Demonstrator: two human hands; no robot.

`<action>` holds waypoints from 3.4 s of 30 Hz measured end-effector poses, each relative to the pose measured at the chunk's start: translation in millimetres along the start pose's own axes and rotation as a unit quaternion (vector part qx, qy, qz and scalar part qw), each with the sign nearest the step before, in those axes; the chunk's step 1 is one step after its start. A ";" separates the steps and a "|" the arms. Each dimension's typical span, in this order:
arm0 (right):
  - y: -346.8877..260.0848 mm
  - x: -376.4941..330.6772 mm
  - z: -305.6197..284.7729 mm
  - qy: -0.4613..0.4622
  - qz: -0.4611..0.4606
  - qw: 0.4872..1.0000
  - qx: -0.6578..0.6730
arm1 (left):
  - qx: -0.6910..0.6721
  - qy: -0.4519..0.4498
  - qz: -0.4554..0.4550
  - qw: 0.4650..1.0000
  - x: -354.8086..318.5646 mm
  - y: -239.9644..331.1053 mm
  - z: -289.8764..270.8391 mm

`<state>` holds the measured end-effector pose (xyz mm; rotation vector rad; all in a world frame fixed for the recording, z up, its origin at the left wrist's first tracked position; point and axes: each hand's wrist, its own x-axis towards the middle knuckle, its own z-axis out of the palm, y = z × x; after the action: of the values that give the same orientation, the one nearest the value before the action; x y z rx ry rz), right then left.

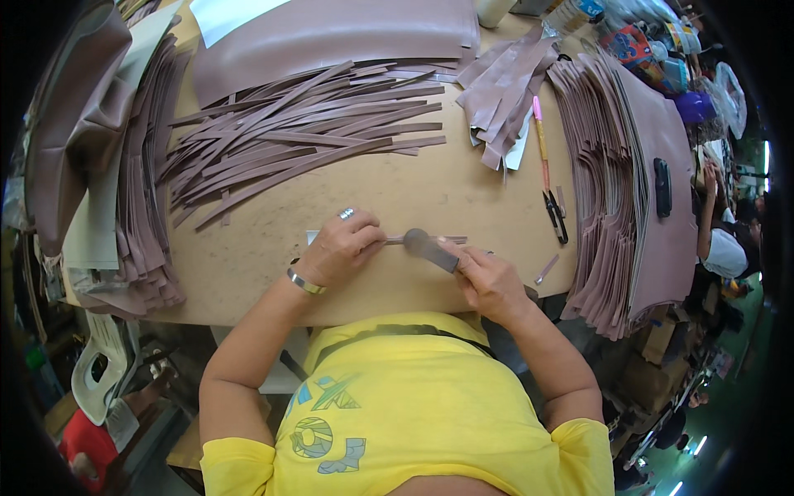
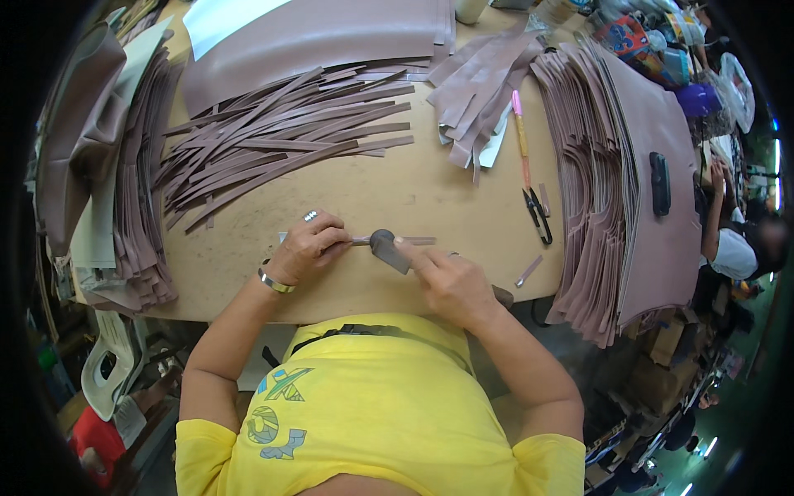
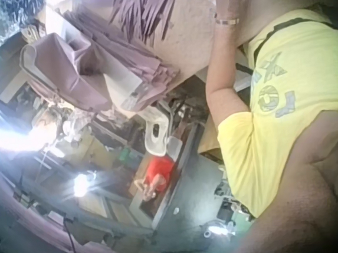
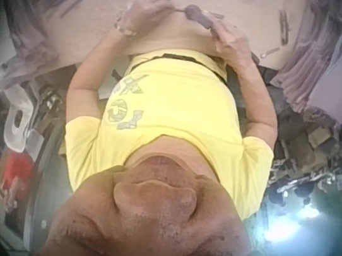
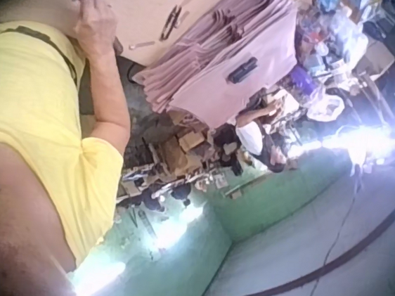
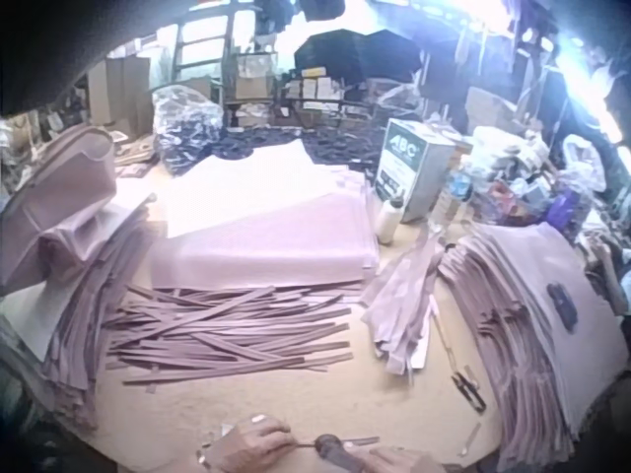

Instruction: The person handles leather strips on a workbench, aligning them and using a hammer to tap and bond them together.

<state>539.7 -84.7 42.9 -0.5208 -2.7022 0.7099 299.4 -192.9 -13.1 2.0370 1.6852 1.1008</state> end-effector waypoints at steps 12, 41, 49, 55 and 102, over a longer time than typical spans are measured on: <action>-15.0 15.3 -6.5 -0.039 -0.010 0.998 -0.041 | 0.040 -0.002 0.019 0.999 -2.8 -0.2 -1.4; -25.7 37.4 4.8 -0.072 -0.047 0.996 -0.032 | 0.036 0.006 -0.002 0.999 -22.5 -9.4 -30.9; -28.0 43.1 9.9 -0.088 -0.048 0.995 -0.027 | 0.033 0.008 -0.004 0.999 -22.1 -9.5 -30.7; -22.5 43.2 6.6 -0.100 -0.044 0.994 -0.029 | 0.036 0.010 -0.026 0.999 -32.3 -14.4 -41.7; -68.0 77.5 30.7 -0.079 -0.068 0.995 -0.008 | 0.030 0.054 -0.062 0.996 -63.0 -25.3 -65.9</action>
<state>441.3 -120.5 67.4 -0.2927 -2.8576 0.7217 233.3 -260.5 -8.6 1.9099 1.8910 1.1508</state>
